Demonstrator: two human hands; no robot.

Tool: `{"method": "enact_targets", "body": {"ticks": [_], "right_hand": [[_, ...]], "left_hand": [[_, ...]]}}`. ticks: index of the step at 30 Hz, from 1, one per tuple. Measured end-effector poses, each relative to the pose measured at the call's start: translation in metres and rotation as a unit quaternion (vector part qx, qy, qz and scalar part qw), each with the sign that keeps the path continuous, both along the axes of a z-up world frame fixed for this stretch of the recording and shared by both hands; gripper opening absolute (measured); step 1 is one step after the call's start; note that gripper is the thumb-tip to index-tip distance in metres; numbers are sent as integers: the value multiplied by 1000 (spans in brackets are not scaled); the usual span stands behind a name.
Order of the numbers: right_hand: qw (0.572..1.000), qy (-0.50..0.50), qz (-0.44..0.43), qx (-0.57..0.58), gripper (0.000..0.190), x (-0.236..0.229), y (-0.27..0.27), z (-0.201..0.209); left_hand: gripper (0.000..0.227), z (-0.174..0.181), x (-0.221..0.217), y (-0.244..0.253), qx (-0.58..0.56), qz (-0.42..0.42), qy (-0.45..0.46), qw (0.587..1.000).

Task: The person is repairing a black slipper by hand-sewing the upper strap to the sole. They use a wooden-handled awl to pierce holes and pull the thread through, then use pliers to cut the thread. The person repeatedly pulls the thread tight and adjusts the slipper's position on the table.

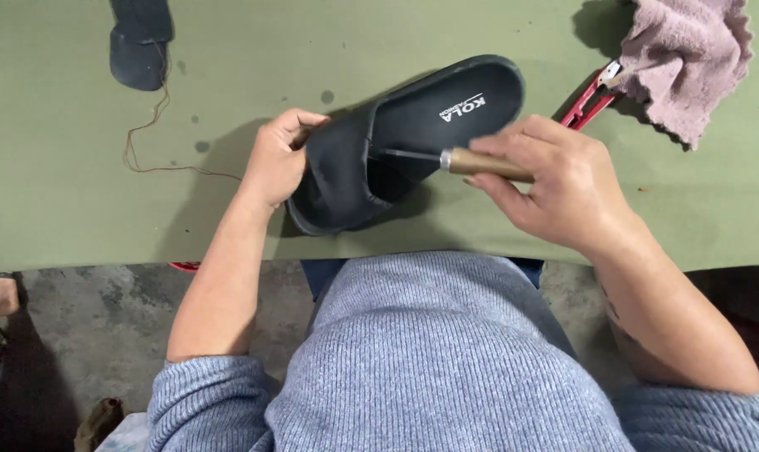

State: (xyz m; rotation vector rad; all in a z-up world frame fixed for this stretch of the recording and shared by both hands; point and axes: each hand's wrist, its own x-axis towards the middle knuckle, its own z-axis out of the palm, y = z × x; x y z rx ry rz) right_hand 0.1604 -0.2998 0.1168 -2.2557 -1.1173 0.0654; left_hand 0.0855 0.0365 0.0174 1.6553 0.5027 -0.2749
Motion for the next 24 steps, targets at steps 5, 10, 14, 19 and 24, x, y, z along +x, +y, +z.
{"method": "enact_targets", "body": {"ticks": [5, 10, 14, 19, 24], "right_hand": [[999, -18, -51, 6, 24, -2, -6, -20], [987, -11, -156, 40, 23, -2, -31, -51], [987, -33, -127, 90, 23, 5, -36, -64], [988, -66, -71, 117, 20, 12, -14, -70], [977, -170, -104, 74, 25, 22, 1, -94]], "left_hand": [[19, 3, 6, 5, 142, -7, -9, 990], [57, 26, -19, 4, 356, -19, -11, 934], [33, -7, -57, 10, 511, -1, -298, 806], [11, -30, -67, -4, 516, -44, -381, 766], [11, -19, -58, -9, 544, -111, -433, 709]]}}
